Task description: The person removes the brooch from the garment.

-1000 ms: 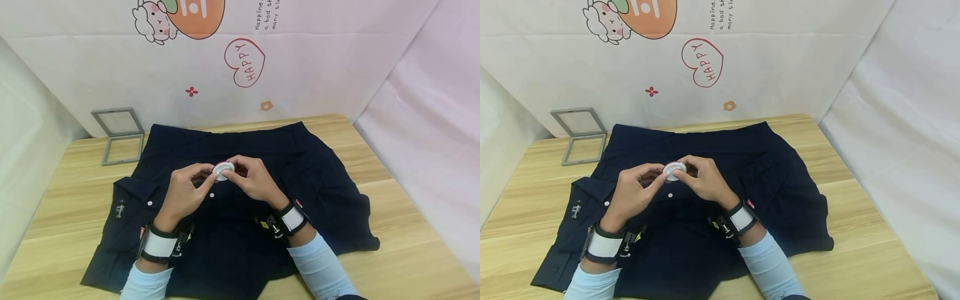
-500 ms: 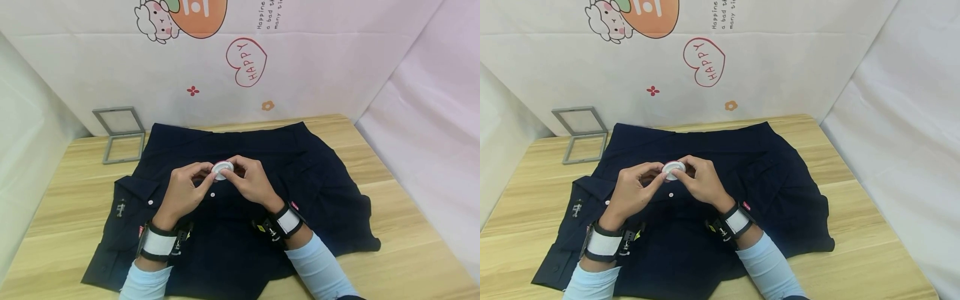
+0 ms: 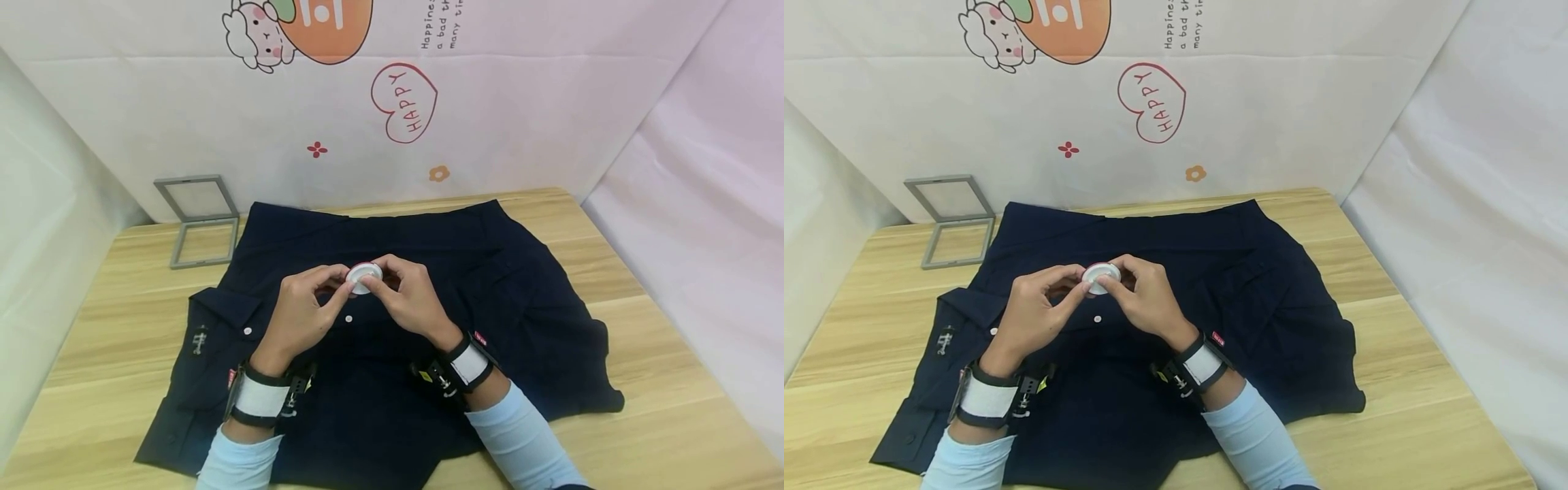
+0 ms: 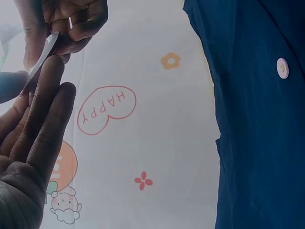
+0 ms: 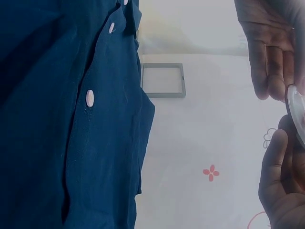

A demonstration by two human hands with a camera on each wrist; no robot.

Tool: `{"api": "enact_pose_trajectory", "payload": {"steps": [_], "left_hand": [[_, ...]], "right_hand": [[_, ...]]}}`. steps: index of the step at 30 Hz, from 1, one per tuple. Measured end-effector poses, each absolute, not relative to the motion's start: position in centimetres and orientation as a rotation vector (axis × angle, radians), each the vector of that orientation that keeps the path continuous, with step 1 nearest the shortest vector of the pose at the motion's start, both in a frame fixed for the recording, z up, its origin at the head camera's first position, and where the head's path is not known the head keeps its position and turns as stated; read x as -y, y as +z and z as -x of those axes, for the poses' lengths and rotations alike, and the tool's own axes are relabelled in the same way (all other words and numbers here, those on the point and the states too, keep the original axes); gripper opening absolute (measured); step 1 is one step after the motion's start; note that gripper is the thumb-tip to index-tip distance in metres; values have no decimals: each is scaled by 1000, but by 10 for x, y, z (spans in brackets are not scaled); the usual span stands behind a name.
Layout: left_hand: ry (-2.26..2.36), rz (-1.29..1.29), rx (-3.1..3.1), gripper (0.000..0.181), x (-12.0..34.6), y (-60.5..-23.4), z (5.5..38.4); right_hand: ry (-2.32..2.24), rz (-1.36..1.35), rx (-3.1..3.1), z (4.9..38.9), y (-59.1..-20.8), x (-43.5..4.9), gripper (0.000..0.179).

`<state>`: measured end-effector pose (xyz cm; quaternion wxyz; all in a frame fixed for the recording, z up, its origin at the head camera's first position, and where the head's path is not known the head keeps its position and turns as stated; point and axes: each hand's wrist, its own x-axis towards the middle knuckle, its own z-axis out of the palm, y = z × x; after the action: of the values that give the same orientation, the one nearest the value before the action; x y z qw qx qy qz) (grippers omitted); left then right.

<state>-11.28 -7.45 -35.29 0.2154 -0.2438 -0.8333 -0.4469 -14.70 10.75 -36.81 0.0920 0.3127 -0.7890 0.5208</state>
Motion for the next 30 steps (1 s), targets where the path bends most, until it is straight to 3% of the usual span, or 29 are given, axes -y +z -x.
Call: {"api": "enact_pose_trajectory", "payload": {"steps": [16, 25, 30], "left_hand": [[-1136, 679, 2272, 11, 79, -355, 115], [-968, 703, 2237, 13, 81, -354, 115], [-959, 723, 2245, 14, 80, -355, 115]], "right_hand": [[1581, -1023, 2446, 155, -365, -120, 25], [1855, -671, 2698, 164, -362, -136, 46], [2053, -571, 2707, 162, -358, -132, 48]]}}
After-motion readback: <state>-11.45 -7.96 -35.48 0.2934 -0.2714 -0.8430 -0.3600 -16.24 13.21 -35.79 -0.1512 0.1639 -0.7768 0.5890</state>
